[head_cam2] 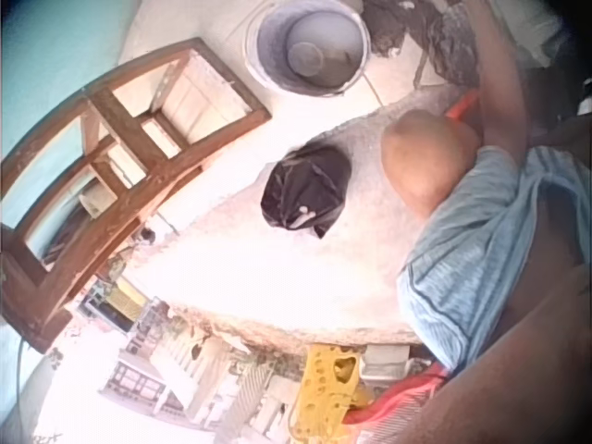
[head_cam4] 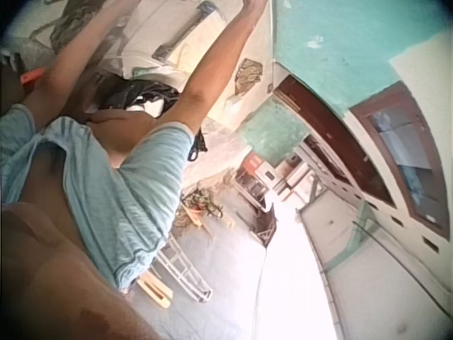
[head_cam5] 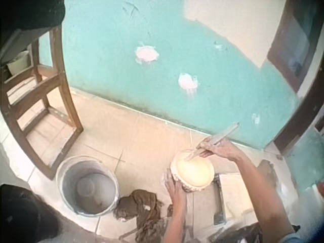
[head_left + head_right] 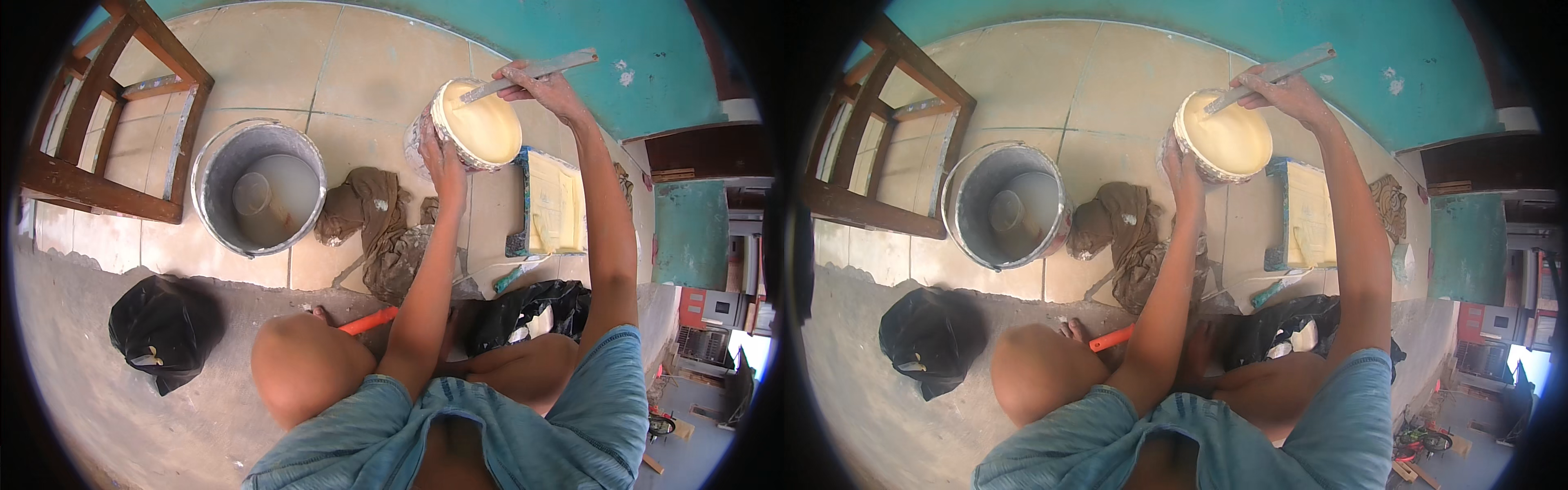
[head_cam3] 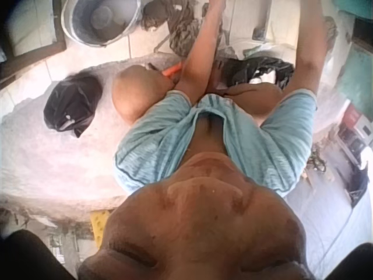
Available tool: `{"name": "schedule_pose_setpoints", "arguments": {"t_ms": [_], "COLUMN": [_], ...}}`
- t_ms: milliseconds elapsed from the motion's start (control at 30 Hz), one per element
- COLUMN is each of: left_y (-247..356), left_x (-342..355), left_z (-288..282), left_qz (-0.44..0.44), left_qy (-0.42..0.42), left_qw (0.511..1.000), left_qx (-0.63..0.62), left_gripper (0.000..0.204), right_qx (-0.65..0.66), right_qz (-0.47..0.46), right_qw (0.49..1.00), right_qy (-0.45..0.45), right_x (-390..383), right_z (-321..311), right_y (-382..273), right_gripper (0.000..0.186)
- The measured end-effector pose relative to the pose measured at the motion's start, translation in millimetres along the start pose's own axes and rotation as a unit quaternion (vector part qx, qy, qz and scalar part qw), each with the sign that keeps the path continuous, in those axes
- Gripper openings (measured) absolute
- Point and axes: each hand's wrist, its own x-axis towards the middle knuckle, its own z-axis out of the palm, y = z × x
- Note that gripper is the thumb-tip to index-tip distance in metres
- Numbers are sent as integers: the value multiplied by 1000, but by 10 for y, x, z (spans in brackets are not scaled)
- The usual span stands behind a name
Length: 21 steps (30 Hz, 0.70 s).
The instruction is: The person sits on the floor and mixes a yellowish liquid in a bucket using a stick. They scrape the sides of the bucket, add water from a smaller container, and wipe the stick with a cloth. The person then pours the mixture into a paint tray.
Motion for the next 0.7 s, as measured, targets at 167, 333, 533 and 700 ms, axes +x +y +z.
{"name": "schedule_pose_setpoints", "arguments": {"t_ms": [167,333,533,700], "left_y": [10,53,50,20], "left_x": [-6,-18,-108,-108], "left_z": [-16,-47,3,40], "left_qz": [-35,-48,-64,-59], "left_qy": [-10,-8,44,89], "left_qw": [998,998,995,991], "left_qx": [-42,-39,-56,-85], "left_gripper": [53,52,43,34], "right_qx": [4,7,-95,-86], "right_qz": [6,56,56,80], "right_qw": [993,991,993,992], "right_qy": [-116,-123,-49,-55], "right_x": [-227,-581,-641,-655], "right_z": [8,-185,-324,-283], "right_y": [-139,-48,146,68], "right_gripper": [30,30,29,27]}}
